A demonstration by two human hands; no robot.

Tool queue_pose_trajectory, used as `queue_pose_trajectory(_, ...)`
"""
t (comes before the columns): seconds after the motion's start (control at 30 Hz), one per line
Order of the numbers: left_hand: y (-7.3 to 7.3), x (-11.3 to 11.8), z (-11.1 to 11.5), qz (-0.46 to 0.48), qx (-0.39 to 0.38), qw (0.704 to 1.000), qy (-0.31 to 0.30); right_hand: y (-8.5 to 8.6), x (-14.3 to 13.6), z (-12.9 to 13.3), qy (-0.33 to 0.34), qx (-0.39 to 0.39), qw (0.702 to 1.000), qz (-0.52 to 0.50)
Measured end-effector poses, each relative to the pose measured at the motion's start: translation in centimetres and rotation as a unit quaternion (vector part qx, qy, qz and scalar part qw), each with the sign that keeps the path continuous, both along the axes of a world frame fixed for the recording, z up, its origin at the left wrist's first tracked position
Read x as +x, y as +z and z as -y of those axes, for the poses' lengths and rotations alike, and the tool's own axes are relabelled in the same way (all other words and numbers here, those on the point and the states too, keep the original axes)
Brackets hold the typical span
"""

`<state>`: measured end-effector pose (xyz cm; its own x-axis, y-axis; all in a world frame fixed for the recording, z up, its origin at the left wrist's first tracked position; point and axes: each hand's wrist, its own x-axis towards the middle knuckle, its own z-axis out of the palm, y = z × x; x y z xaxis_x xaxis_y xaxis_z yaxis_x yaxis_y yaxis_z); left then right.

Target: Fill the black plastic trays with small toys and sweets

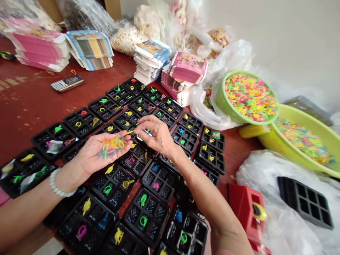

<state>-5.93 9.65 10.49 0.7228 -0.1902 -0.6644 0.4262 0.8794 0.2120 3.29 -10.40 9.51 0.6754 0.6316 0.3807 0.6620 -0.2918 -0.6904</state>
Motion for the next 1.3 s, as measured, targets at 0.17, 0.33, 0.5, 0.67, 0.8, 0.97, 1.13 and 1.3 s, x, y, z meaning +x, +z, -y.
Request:
queue_pose_trajectory(0.17, 0.0, 0.2, -0.2, -0.015, -0.003, 1.000, -0.026, -0.6, 5.9, 5.5, -0.271, -0.075, 0.958, 0.062)
queue_pose_trajectory(0.33, 0.3, 0.2, 0.1, -0.036, 0.027, 0.999, -0.029, -2.7, 11.3, 9.7, -0.462, -0.287, 0.828, 0.140)
queue_pose_trajectory(0.5, 0.4, 0.1, 0.7, 0.001, 0.017, 1.000, -0.019, -4.0, 11.7, 9.2, -0.412, -0.326, 0.843, 0.118)
queue_pose_trajectory(0.67, 0.0, -0.6, 0.5, 0.055, -0.029, 0.997, -0.053, -2.1, 5.3, 4.6, -0.253, -0.184, 0.944, 0.103)
queue_pose_trajectory(0.8, -0.2, -1.5, 0.6, 0.061, -0.053, 0.995, -0.060, 0.2, -1.8, 0.3, 0.026, -0.106, 0.993, 0.049)
queue_pose_trajectory(0.97, -0.2, -2.7, 1.0, 0.059, -0.071, 0.990, -0.104, 0.6, -5.2, -1.6, 0.074, -0.116, 0.991, 0.001)
queue_pose_trajectory(1.13, -0.5, -3.5, 1.4, 0.068, -0.072, 0.988, -0.122, 0.1, -6.2, -1.3, 0.052, 0.033, 0.963, -0.263)
queue_pose_trajectory(1.3, -0.6, -3.2, 1.8, 0.049, -0.062, 0.986, -0.147, -0.1, -6.4, -0.8, -0.024, 0.137, 0.893, -0.428)
